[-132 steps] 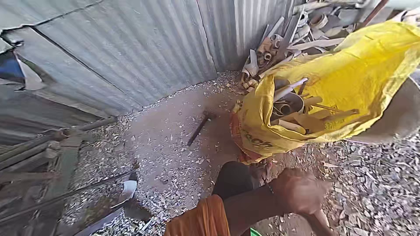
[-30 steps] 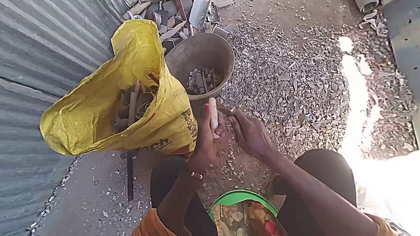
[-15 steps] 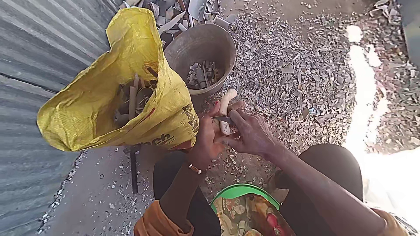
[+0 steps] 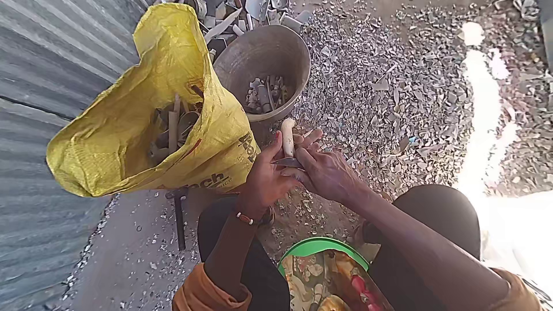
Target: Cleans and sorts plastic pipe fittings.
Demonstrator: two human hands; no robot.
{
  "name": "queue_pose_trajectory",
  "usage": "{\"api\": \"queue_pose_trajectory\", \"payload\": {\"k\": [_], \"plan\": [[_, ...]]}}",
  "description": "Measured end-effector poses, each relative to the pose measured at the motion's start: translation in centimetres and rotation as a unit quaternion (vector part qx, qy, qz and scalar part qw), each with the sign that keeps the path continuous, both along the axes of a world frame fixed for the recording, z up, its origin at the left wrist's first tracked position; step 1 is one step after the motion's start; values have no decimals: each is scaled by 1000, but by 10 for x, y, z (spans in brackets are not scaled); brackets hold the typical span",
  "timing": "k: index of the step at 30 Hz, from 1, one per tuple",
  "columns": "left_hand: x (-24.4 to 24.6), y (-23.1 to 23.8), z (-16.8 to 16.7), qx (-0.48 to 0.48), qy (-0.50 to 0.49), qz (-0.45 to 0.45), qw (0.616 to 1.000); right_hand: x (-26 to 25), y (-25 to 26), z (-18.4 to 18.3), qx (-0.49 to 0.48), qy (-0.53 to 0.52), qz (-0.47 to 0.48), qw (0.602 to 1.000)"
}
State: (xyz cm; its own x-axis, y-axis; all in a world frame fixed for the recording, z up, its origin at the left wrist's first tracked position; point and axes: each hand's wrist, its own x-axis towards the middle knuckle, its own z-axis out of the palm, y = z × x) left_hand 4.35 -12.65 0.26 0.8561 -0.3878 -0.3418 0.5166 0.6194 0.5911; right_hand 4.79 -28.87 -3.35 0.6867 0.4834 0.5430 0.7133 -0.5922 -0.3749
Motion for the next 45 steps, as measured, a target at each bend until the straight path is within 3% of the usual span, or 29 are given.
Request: {"api": "queue_pose_trajectory", "payload": {"k": [8, 14, 20, 29, 37, 41, 45], "plan": [[4, -3, 2, 13, -85, -22, 996, 4, -7, 7, 43, -3, -48, 998], [3, -4, 1, 3, -114, -49, 992, -4, 1, -3, 37, -18, -10, 999], [0, -6, 4, -2, -83, -36, 996, -3, -4, 5, 67, -39, -44, 996], [4, -6, 4, -17, -24, 0, 1000, 0, 1, -3, 32, -59, -55, 996], [4, -2, 0, 9, -24, -1, 1000, -3, 1, -4, 21, -8, -34, 999], [4, -4, -1, 28, -15, 20, 999, -5, 3, -6, 25, -29, -30, 999], [6, -9, 2, 49, 27, 63, 996, -1, 1, 1, 45, 26, -62, 997]]}}
